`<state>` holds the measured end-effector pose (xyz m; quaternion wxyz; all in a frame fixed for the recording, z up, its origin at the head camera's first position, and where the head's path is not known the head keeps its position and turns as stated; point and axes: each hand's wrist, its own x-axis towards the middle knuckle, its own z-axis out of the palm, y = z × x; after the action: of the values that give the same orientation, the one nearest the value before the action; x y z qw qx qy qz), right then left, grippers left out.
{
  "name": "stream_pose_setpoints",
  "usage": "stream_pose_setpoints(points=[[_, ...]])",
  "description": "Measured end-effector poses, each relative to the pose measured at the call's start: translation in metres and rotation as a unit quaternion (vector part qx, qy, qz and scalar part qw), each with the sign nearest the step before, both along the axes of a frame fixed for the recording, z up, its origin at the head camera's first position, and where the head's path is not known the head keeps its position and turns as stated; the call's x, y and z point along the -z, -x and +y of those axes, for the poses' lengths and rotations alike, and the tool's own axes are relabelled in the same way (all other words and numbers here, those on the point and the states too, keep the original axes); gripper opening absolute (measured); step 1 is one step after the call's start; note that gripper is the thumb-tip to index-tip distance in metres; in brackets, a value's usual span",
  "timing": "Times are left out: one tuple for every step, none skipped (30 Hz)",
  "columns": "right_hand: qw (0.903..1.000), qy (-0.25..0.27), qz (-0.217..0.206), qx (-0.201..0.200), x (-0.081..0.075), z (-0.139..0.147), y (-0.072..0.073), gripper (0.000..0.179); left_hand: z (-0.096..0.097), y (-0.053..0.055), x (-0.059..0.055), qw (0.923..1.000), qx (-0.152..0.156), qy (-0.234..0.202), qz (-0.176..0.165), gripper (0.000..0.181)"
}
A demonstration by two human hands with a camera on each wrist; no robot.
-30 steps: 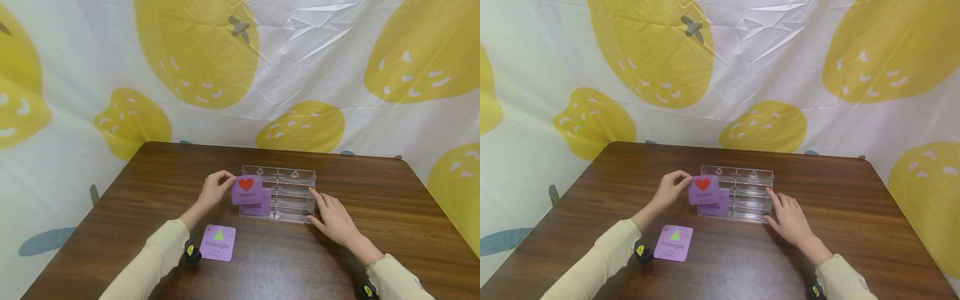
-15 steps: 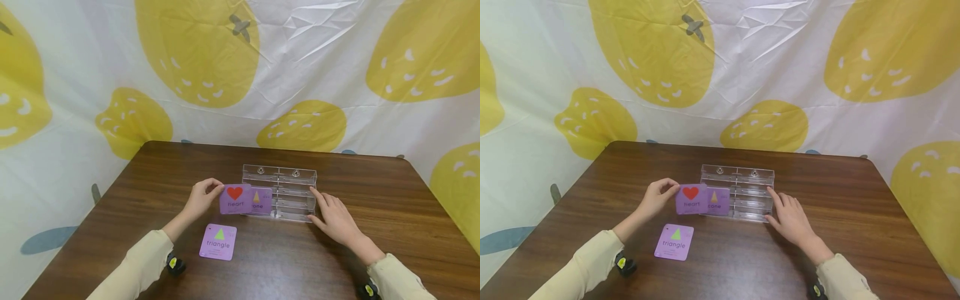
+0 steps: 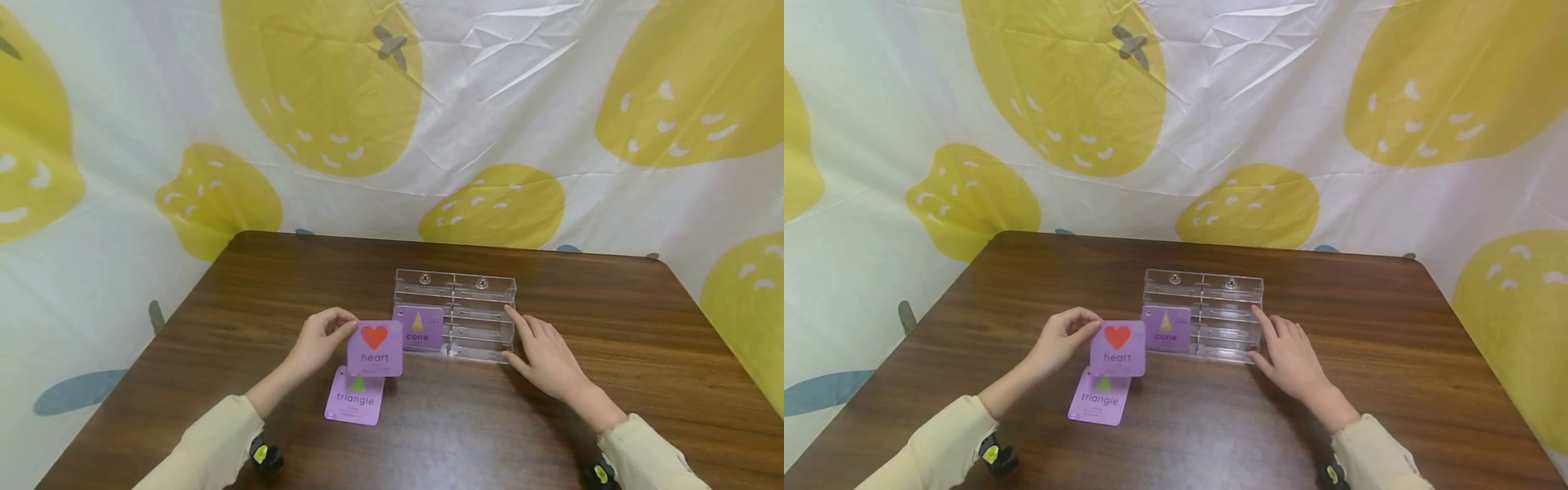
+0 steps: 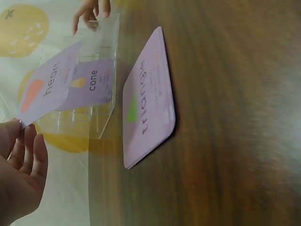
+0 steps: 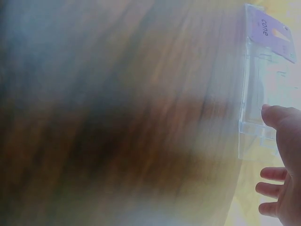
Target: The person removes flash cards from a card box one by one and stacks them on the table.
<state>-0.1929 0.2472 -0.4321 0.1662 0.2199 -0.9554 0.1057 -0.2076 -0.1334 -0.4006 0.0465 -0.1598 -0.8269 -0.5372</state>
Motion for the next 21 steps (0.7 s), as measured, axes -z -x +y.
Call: stream_pose_setpoints(points=[[1.0, 0.0, -0.001, 0.0, 0.0, 0.0, 0.0, 0.079, -0.002, -0.002, 0.0, 1.0, 0.002, -0.003, -0.006, 0.011], [1.0, 0.0, -0.003, 0.0, 0.0, 0.0, 0.0, 0.079, -0.004, -0.003, 0.0, 0.9999, 0.004, -0.008, -0.011, 0.011], [1.0, -0.001, -0.003, 0.001, 0.0, -0.001, 0.0, 0.079, -0.005, -0.005, 0.001, 0.9998, 0.006, -0.013, -0.016, 0.012], [1.0, -0.001, -0.004, 0.001, 0.0, -0.001, -0.001, 0.079, -0.007, -0.006, 0.001, 0.9996, 0.007, -0.018, -0.019, 0.012], [1.0, -0.001, -0.004, 0.001, -0.001, -0.001, -0.001, 0.079, -0.009, -0.006, 0.002, 0.9995, 0.008, -0.022, -0.022, 0.012], [1.0, 0.0, -0.003, 0.001, -0.001, -0.001, -0.001, 0.079, -0.01, -0.007, 0.002, 0.9994, 0.008, -0.025, -0.024, 0.013], [1.0, 0.0, -0.002, 0.001, -0.001, -0.001, -0.001, 0.079, -0.012, -0.008, 0.003, 0.9992, 0.008, -0.028, -0.026, 0.013], [1.0, 0.0, -0.001, 0.001, -0.001, -0.001, -0.001, 0.079, -0.013, -0.008, 0.003, 0.9991, 0.008, -0.03, -0.028, 0.014], [1.0, 0.0, -0.001, 0.001, -0.001, -0.001, -0.001, 0.079, -0.014, -0.009, 0.003, 0.999, 0.008, -0.032, -0.03, 0.014], [1.0, 0.0, -0.001, 0.001, -0.001, -0.001, -0.001, 0.079, -0.015, -0.01, 0.004, 0.9989, 0.007, -0.032, -0.032, 0.014], [1.0, 0.0, -0.001, 0.001, -0.001, -0.001, -0.001, 0.079, -0.016, -0.011, 0.004, 0.9989, 0.008, -0.032, -0.035, 0.014], [1.0, -0.001, -0.001, 0.001, -0.001, -0.001, -0.001, 0.079, -0.017, -0.012, 0.005, 0.9988, 0.01, -0.031, -0.037, 0.014], [1.0, -0.002, -0.002, 0.002, -0.001, -0.001, -0.001, 0.079, -0.018, -0.013, 0.005, 0.9987, 0.012, -0.029, -0.039, 0.014], [1.0, -0.002, -0.003, 0.002, -0.001, -0.001, -0.001, 0.079, -0.019, -0.015, 0.006, 0.9987, 0.014, -0.028, -0.042, 0.014], [1.0, -0.002, -0.004, 0.002, -0.001, -0.001, -0.001, 0.079, -0.02, -0.016, 0.006, 0.9986, 0.017, -0.027, -0.043, 0.015], [1.0, -0.002, -0.004, 0.003, -0.001, -0.001, -0.001, 0.079, -0.02, -0.017, 0.007, 0.9985, 0.019, -0.025, -0.045, 0.015], [1.0, -0.002, -0.005, 0.003, -0.001, -0.001, -0.001, 0.079, -0.021, -0.018, 0.008, 0.9984, 0.021, -0.023, -0.047, 0.015], [1.0, -0.002, -0.005, 0.004, -0.001, -0.001, -0.002, 0.079, -0.022, -0.019, 0.009, 0.9984, 0.023, -0.02, -0.048, 0.015], [1.0, -0.001, -0.005, 0.004, -0.001, -0.001, -0.002, 0.079, -0.023, -0.02, 0.01, 0.9984, 0.025, -0.018, -0.048, 0.015], [1.0, -0.001, -0.006, 0.004, -0.001, -0.001, -0.002, 0.079, -0.024, -0.02, 0.011, 0.9983, 0.027, -0.015, -0.049, 0.015], [1.0, 0.0, -0.006, 0.004, -0.001, -0.001, -0.002, 0.079, -0.026, -0.021, 0.013, 0.9982, 0.03, -0.014, -0.05, 0.015]])
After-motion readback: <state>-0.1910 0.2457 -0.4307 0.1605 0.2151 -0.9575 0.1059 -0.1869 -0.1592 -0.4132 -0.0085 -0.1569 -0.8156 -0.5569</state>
